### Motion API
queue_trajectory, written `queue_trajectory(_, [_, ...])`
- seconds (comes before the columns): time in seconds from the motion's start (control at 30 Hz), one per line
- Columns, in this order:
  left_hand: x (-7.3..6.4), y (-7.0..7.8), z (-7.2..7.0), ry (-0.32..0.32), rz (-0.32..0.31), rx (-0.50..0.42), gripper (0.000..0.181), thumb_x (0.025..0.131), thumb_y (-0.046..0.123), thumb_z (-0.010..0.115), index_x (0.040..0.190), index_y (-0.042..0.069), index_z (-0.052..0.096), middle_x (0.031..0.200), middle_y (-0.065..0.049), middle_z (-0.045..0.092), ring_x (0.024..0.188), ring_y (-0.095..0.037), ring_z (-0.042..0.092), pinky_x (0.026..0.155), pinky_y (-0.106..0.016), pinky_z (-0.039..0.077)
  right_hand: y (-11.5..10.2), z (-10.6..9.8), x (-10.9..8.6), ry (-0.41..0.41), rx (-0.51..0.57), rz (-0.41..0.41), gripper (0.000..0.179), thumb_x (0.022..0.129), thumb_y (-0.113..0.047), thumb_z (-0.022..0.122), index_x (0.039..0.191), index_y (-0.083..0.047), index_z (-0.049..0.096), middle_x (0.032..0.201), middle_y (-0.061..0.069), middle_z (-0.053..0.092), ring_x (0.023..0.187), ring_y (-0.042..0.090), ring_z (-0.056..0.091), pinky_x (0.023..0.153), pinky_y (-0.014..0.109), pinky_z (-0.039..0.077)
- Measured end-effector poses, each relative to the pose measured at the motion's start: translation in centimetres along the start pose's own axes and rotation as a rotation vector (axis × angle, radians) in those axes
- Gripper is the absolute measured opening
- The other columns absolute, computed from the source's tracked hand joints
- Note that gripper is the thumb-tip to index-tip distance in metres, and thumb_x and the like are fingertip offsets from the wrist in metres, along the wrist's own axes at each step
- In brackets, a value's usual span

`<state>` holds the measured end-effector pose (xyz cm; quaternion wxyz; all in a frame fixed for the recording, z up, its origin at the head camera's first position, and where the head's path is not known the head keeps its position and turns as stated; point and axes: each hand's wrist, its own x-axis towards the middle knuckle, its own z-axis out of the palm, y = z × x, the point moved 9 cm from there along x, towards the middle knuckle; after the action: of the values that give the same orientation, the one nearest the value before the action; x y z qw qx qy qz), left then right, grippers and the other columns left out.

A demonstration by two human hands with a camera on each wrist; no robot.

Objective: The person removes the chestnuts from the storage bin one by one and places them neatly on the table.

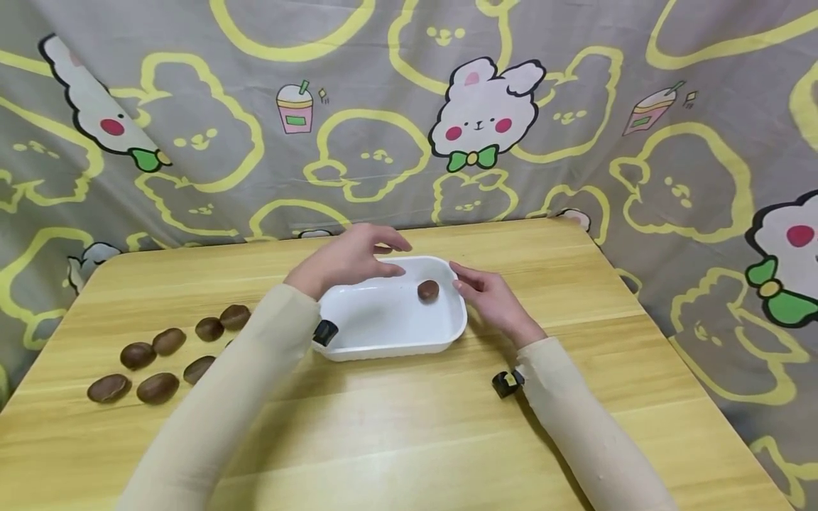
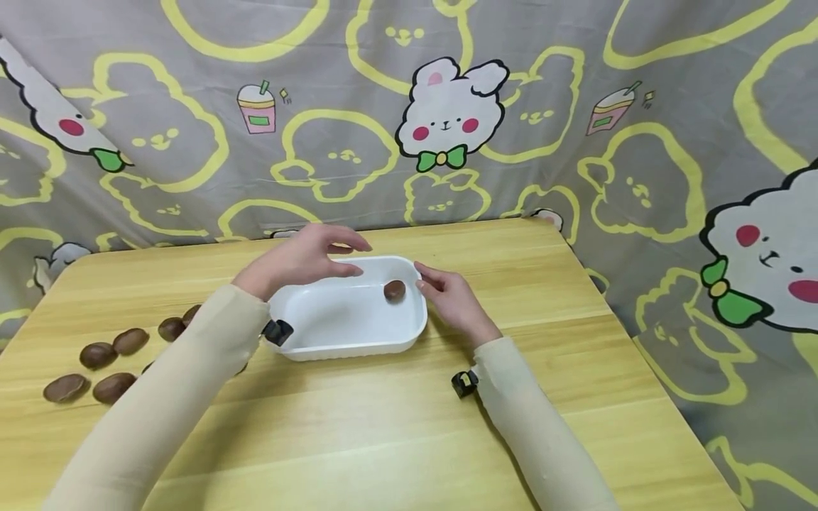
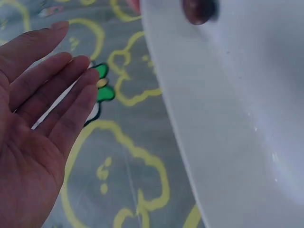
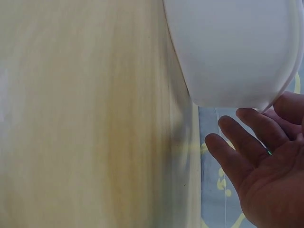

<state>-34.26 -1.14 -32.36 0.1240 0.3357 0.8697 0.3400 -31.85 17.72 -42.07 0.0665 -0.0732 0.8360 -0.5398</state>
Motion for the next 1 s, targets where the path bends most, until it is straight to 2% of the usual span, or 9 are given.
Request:
queue_trajectory(0.17, [2.0,-0.9,2.0,-0.111,-0.020,0.008,0.041,0.087,0.013,0.077,0.125,0.006,0.066,0.127,-0.010,0.063,0.120,-0.031,0.056,0.102,-0.038,0.044,0.0,0.2,0.0,-0.014,0.016,-0.013,0.043,0.102,-0.017,0.056,0.143,-0.007,0.050,0.140,0.013,0.052,0.124,0.025,0.053,0.101,0.038,0.044])
queue_trajectory(0.43, [4.0,-1.2,4.5,-0.202,-0.003,0.008,0.041,0.085,0.011,0.078,0.124,0.003,0.067,0.125,-0.010,0.064,0.119,-0.032,0.057,0.100,-0.035,0.045,0.3,0.1,0.1,-0.019,0.007,0.002,0.043,0.103,-0.020,0.055,0.143,-0.009,0.050,0.141,0.012,0.051,0.125,0.025,0.052,0.101,0.040,0.044])
queue_trajectory(0.6, [4.9,-2.2,6.5,-0.264,-0.030,0.045,0.044,0.084,0.010,0.079,0.125,0.004,0.067,0.125,-0.008,0.064,0.119,-0.029,0.057,0.101,-0.034,0.044,0.3,0.1,0.0,-0.025,0.009,-0.003,0.043,0.102,-0.019,0.056,0.143,-0.008,0.050,0.141,0.013,0.052,0.125,0.026,0.052,0.101,0.039,0.044])
queue_trajectory(0.8, [5.5,-2.8,7.9,-0.290,-0.049,0.102,0.043,0.084,0.014,0.080,0.125,0.009,0.068,0.123,-0.003,0.066,0.119,-0.025,0.056,0.103,-0.036,0.042,0.2,0.0,-0.1,-0.019,0.001,0.001,0.043,0.102,-0.020,0.056,0.144,-0.009,0.050,0.141,0.013,0.051,0.125,0.026,0.052,0.101,0.040,0.044])
queue_trajectory(1.0, [5.7,-2.9,9.0,-0.291,-0.033,0.122,0.029,0.084,0.012,0.080,0.112,0.010,0.073,0.103,0.002,0.068,0.100,-0.018,0.058,0.095,-0.030,0.044,0.1,0.0,0.0,-0.023,0.021,-0.009,0.043,0.102,-0.017,0.056,0.143,-0.008,0.050,0.141,0.013,0.051,0.125,0.026,0.052,0.100,0.038,0.045])
